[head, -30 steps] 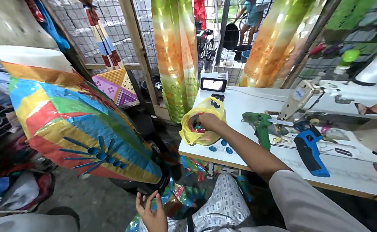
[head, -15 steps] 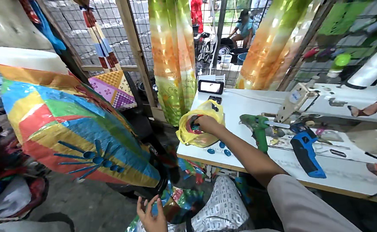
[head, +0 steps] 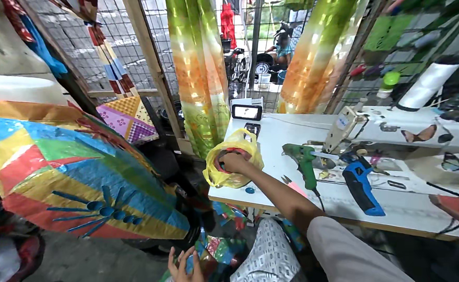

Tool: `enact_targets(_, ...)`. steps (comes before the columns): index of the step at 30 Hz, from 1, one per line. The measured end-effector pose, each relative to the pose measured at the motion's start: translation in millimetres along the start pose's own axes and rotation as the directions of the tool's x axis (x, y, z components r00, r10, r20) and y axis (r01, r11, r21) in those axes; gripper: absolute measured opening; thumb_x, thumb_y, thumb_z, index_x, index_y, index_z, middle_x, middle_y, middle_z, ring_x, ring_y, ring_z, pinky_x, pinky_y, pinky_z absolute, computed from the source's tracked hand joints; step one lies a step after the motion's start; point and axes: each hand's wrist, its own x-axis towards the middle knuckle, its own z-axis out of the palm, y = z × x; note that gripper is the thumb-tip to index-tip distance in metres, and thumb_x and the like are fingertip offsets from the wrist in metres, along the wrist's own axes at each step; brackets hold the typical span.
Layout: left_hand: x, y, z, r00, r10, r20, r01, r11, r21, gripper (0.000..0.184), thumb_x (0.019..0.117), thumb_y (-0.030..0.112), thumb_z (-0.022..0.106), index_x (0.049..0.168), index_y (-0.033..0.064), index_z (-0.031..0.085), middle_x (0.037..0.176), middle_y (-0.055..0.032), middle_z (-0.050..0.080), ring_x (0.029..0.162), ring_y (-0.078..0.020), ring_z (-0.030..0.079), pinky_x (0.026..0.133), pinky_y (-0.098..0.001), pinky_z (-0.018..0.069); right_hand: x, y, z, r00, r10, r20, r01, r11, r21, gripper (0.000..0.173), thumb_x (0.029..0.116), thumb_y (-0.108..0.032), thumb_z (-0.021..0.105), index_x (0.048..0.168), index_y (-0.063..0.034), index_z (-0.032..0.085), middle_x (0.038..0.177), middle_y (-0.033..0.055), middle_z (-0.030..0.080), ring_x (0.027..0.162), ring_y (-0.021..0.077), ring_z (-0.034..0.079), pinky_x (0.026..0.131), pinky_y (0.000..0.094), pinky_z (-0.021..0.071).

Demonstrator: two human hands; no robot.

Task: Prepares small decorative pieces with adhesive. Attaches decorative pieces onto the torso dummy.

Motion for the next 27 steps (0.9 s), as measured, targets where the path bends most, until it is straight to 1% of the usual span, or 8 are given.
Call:
enact_targets(5, 1, 15, 12, 0.997, 0.050, 0.054, -0.047, 0.997, -0.067, 0.023, 0.0956, 0.009, 0.061, 0.106, -0.0087, 0.071, 0.151, -0.0394, 0.032, 0.131, -0.0309, 0.049, 0.105, -0.0342, 0.0454, 8, -5, -2, 0.999, 0.046, 0.010, -0.046, 0.999, -0.023, 0.026, 0.0916, -0.009, 0.070, 0.116, -0.0005, 0.070, 0.125, 0.0264, 0.064, 0.124, 0.0509, 0.053, 0.092, 0.0763, 0.0404)
enact_targets(10, 10, 30, 30, 0.983, 0.130, 0.130, -0.113, 0.985, -0.128, 0.021, 0.0947, 0.010, 0.063, 0.104, -0.0066, 0.073, 0.149, -0.0351, 0.039, 0.126, -0.0287, 0.056, 0.101, -0.0338, 0.0501, 4, -3, 3, 0.999, 0.044, 0.029, -0.043, 0.999, -0.031, 0.030, 0.0962, -0.011, 0.065, 0.125, -0.0067, 0.070, 0.135, 0.0273, 0.059, 0.132, 0.0536, 0.046, 0.096, 0.0797, 0.0362)
enact_targets(13, 40, 54, 50, 0.930, 0.274, 0.246, -0.249, 0.960, -0.128, 0.025, 0.0945, 0.014, 0.066, 0.112, -0.0023, 0.073, 0.151, -0.0328, 0.041, 0.129, -0.0363, 0.055, 0.104, -0.0442, 0.0503, -1, -5, -3, 0.996, 0.047, 0.080, -0.042, 0.997, -0.069, 0.034, 0.0989, -0.011, 0.062, 0.133, -0.0119, 0.067, 0.137, 0.0262, 0.059, 0.135, 0.0540, 0.044, 0.097, 0.0813, 0.0340)
enact_targets(17, 88, 102, 85, 0.831, 0.413, 0.373, -0.441, 0.898, -0.011, 0.048, 0.0954, 0.031, 0.068, 0.136, 0.0042, 0.064, 0.157, -0.0312, 0.035, 0.138, -0.0512, 0.043, 0.107, -0.0661, 0.0394, -2, -8, -4, 0.997, 0.057, 0.052, -0.055, 0.998, -0.038, 0.042, 0.0948, -0.008, 0.066, 0.136, -0.0140, 0.064, 0.141, 0.0270, 0.055, 0.137, 0.0552, 0.040, 0.096, 0.0818, 0.0342)
enact_targets(20, 114, 126, 107, 0.799, 0.325, 0.507, -0.435, 0.893, 0.113, 0.058, 0.1001, 0.036, 0.063, 0.149, 0.0062, 0.052, 0.163, -0.0267, 0.030, 0.146, -0.0472, 0.036, 0.113, -0.0641, 0.0332, -1, -4, -5, 0.998, 0.009, 0.058, -0.007, 0.999, -0.032, 0.043, 0.0933, -0.004, 0.066, 0.136, -0.0109, 0.063, 0.143, 0.0294, 0.052, 0.137, 0.0556, 0.039, 0.097, 0.0796, 0.0361)
enact_targets(23, 132, 127, 119, 0.775, 0.198, 0.600, -0.390, 0.897, 0.207, 0.062, 0.1032, 0.039, 0.058, 0.153, 0.0051, 0.045, 0.164, -0.0247, 0.029, 0.149, -0.0430, 0.033, 0.117, -0.0621, 0.0300, -5, 13, -6, 0.983, -0.181, 0.003, 0.181, 0.983, -0.030, 0.037, 0.0983, -0.002, 0.058, 0.134, -0.0051, 0.064, 0.137, 0.0290, 0.057, 0.131, 0.0490, 0.051, 0.105, 0.0666, 0.0407)
enact_targets(25, 136, 121, 125, 0.747, 0.137, 0.650, -0.372, 0.897, 0.239, 0.062, 0.1048, 0.040, 0.055, 0.156, 0.0083, 0.041, 0.164, -0.0204, 0.031, 0.149, -0.0389, 0.035, 0.117, -0.0634, 0.0275, -14, 26, -10, 0.959, -0.268, -0.092, 0.273, 0.961, 0.038, 0.031, 0.1046, -0.005, 0.049, 0.131, -0.0002, 0.065, 0.131, 0.0280, 0.062, 0.126, 0.0441, 0.057, 0.109, 0.0589, 0.0422)
enact_targets(27, 136, 114, 128, 0.730, 0.133, 0.670, -0.383, 0.892, 0.240, 0.064, 0.1049, 0.044, 0.052, 0.159, 0.0126, 0.038, 0.165, -0.0158, 0.031, 0.151, -0.0347, 0.033, 0.118, -0.0659, 0.0209, -26, 36, -9, 0.937, -0.253, -0.243, 0.293, 0.945, 0.148, 0.030, 0.1076, -0.009, 0.046, 0.126, 0.0009, 0.067, 0.125, 0.0249, 0.065, 0.122, 0.0403, 0.061, 0.107, 0.0566, 0.0447)
